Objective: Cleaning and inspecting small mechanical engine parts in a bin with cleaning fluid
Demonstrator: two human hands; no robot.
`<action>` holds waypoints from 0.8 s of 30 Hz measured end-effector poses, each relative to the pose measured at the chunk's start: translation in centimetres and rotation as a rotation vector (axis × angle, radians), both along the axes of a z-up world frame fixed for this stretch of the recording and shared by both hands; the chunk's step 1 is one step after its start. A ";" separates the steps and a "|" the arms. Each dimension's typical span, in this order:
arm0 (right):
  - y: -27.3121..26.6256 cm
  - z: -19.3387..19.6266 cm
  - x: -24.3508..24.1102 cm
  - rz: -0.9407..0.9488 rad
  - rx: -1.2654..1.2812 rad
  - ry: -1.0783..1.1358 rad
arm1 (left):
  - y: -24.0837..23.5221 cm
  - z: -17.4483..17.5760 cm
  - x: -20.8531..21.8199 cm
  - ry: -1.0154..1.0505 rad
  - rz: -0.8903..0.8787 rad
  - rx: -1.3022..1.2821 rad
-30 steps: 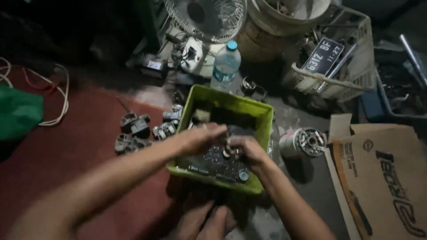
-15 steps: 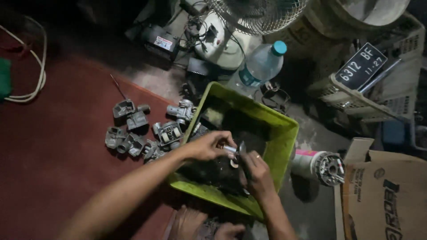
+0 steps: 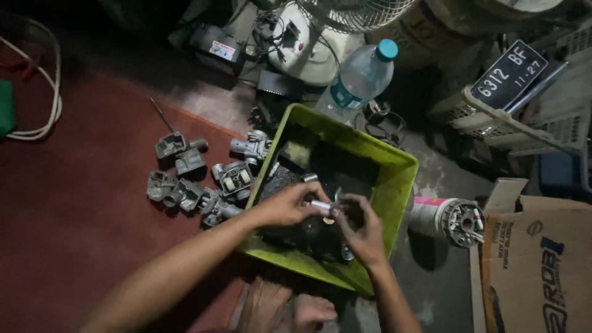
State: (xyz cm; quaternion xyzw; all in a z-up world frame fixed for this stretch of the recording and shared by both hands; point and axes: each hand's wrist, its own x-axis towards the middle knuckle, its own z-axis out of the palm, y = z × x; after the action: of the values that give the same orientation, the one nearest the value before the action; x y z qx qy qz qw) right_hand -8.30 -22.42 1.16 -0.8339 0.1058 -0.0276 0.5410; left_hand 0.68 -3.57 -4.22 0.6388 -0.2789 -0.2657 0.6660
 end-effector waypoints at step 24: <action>0.9 0.0 0.2 0.051 -0.172 -0.194 | 0.2 -1.2 0.3 0.181 0.015 0.009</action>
State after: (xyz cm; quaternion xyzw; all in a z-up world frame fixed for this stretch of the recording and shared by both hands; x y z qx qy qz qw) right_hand -8.14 -21.53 1.19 -0.8731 0.0289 -0.1032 0.4756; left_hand 0.98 -3.37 -5.44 0.6173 -0.2115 -0.3186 0.6875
